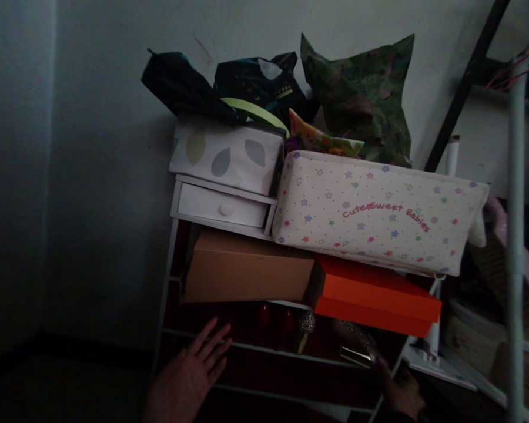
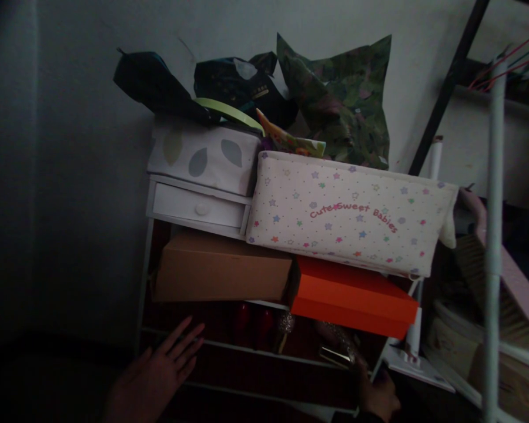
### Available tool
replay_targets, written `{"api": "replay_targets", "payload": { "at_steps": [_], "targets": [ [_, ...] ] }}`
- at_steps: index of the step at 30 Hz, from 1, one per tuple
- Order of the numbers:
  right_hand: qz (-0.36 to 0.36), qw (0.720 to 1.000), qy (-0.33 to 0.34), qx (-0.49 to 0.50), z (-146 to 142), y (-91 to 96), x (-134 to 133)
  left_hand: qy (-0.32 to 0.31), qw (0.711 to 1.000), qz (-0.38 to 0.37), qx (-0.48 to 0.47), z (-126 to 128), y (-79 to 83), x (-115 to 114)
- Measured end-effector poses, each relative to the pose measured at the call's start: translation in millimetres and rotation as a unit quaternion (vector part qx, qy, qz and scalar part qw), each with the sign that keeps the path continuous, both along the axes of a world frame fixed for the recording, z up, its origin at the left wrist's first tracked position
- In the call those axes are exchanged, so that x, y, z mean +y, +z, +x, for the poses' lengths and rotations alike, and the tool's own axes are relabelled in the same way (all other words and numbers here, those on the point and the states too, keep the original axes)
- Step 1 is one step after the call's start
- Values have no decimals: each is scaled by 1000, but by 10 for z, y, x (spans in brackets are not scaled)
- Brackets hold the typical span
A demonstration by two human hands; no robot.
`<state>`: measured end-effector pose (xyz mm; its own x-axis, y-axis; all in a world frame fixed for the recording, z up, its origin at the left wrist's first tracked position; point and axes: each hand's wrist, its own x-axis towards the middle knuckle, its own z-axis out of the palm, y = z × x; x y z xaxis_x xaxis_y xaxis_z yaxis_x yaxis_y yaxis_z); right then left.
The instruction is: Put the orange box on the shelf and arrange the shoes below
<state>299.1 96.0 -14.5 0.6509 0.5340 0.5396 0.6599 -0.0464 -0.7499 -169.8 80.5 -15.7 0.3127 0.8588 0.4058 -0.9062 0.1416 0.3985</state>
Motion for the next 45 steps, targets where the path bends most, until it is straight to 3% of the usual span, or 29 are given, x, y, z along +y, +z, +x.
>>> {"api": "replay_targets", "payload": {
  "at_steps": [4,6,9,11,15,20,24,28,33,36,40,42,45],
  "targets": [
    [17,1000,5,-11,-64,10,3,23,999,-20,21,28,19,-28],
    [24,997,70,-31,-299,-2,80,30,999,-23,36,46,24,-29],
    [6,966,256,-45,-801,-4,231,36,998,-39,39,84,27,-16],
    [-8,957,288,-18,-1103,28,356,49,996,-52,54,106,28,-6],
    [-21,952,305,-27,-1401,144,648,61,994,-58,64,112,33,5],
    [-42,943,322,-67,-1362,248,845,81,992,-69,68,37,55,2],
    [-76,938,311,-137,-1249,277,765,72,993,-65,61,1,33,18],
    [-131,918,292,-235,-1211,254,612,59,992,-106,47,72,11,43],
    [-181,881,278,-337,-1268,231,473,113,971,-86,190,282,29,53],
    [-190,866,274,-374,-1370,296,423,211,918,-41,333,454,-2,83],
    [-125,887,294,-332,-1638,425,404,409,763,99,491,715,-59,146],
    [-104,898,305,-301,-1796,463,429,420,701,182,547,825,-58,173],
    [-110,898,332,-265,-1977,473,501,370,658,253,606,921,-35,219]
  ]
}}
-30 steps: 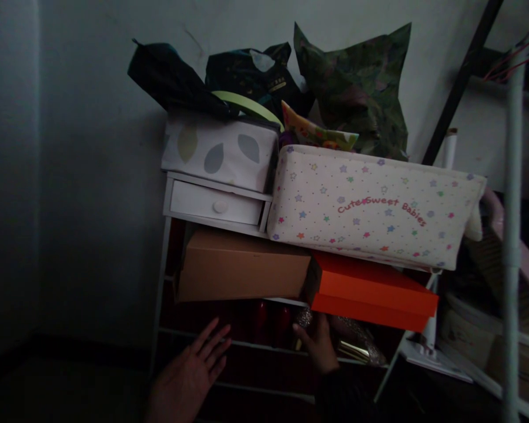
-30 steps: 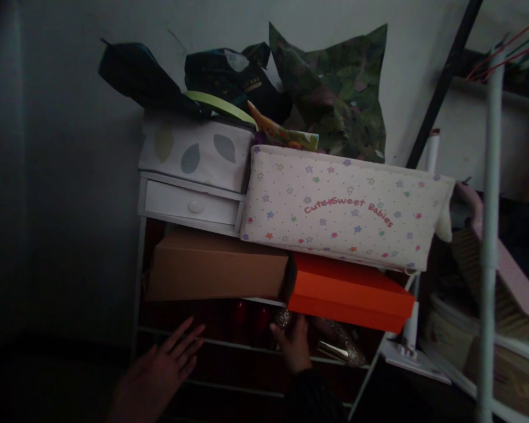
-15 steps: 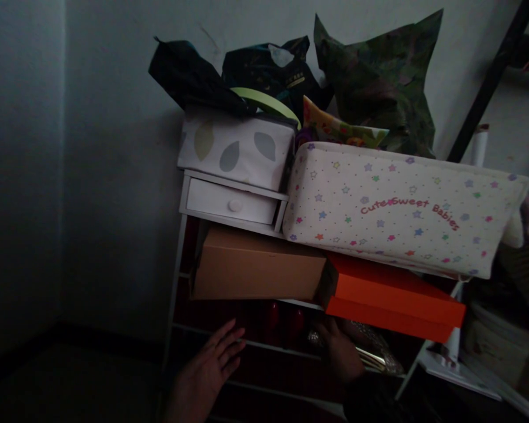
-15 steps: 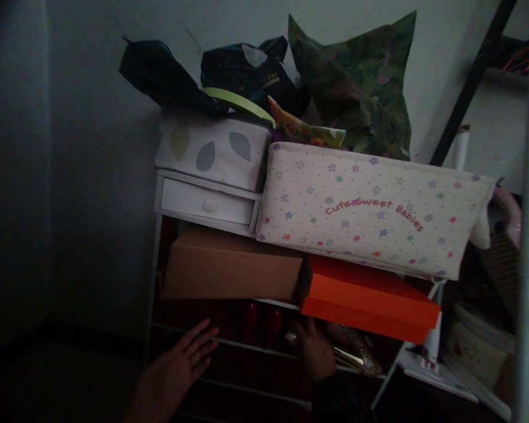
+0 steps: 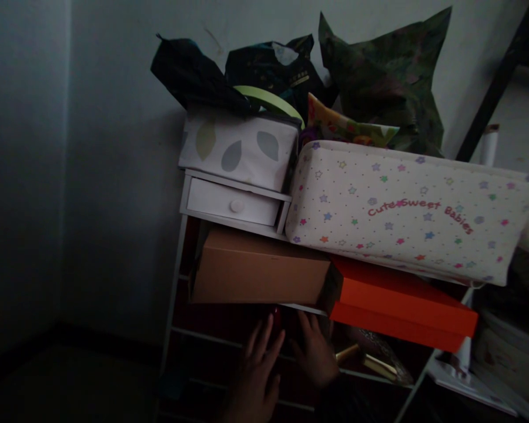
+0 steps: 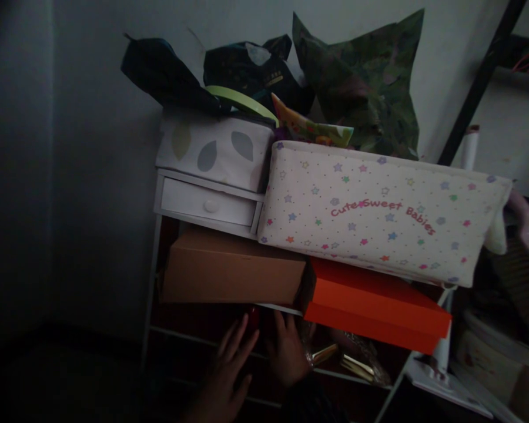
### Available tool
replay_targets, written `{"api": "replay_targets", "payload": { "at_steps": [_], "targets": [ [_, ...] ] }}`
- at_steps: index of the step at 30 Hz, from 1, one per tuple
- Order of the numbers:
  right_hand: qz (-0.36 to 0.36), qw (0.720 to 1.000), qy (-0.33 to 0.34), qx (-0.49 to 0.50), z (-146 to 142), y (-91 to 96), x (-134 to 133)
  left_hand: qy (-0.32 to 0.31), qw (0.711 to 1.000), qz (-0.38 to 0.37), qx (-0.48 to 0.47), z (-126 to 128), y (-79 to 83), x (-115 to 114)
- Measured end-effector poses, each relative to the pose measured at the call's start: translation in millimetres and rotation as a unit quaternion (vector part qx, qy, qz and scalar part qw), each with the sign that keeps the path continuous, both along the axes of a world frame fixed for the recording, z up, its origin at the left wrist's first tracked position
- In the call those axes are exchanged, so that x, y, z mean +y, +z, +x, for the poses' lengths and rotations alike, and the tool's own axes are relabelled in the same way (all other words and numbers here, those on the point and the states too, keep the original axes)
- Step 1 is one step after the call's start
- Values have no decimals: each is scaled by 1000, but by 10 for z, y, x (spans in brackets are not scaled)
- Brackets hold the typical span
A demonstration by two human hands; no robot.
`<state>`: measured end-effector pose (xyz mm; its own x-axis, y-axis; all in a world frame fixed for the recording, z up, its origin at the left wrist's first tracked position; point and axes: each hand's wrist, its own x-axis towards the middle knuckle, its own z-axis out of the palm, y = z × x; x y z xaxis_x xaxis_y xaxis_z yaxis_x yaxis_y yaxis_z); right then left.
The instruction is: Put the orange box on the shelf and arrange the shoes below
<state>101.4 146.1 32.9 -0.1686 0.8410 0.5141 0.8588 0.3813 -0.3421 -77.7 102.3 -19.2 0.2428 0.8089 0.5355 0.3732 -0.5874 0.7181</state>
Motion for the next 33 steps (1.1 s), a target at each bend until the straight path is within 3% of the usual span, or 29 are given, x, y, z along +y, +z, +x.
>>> {"api": "replay_targets", "payload": {
  "at_steps": [3,6,12,15,17,19,23,28,30,33],
  "targets": [
    [-8,997,23,78,-51,-34,73,-19,999,-9,26,23,-9,53],
    [5,989,4,146,7,-112,108,0,1000,-21,4,21,-64,90],
    [42,972,-67,223,73,-408,97,101,986,2,-132,17,-171,119],
    [62,962,-82,251,19,-607,102,207,965,-1,-159,-17,-227,152],
    [74,959,-83,259,-18,-734,107,283,947,-28,-146,-57,-279,166],
    [82,959,-79,261,-45,-829,97,319,938,-45,-131,-102,-332,164],
    [114,962,-76,238,-89,-878,-16,318,941,-39,-109,-176,-379,126],
    [169,970,-74,158,-102,-932,-367,319,936,-55,-135,-229,-315,91],
    [104,987,-62,108,-51,-1050,-552,316,935,-61,-153,-254,-289,80],
    [-75,996,-52,17,71,-1281,-847,311,935,-73,-155,-314,-284,73]
  ]
}}
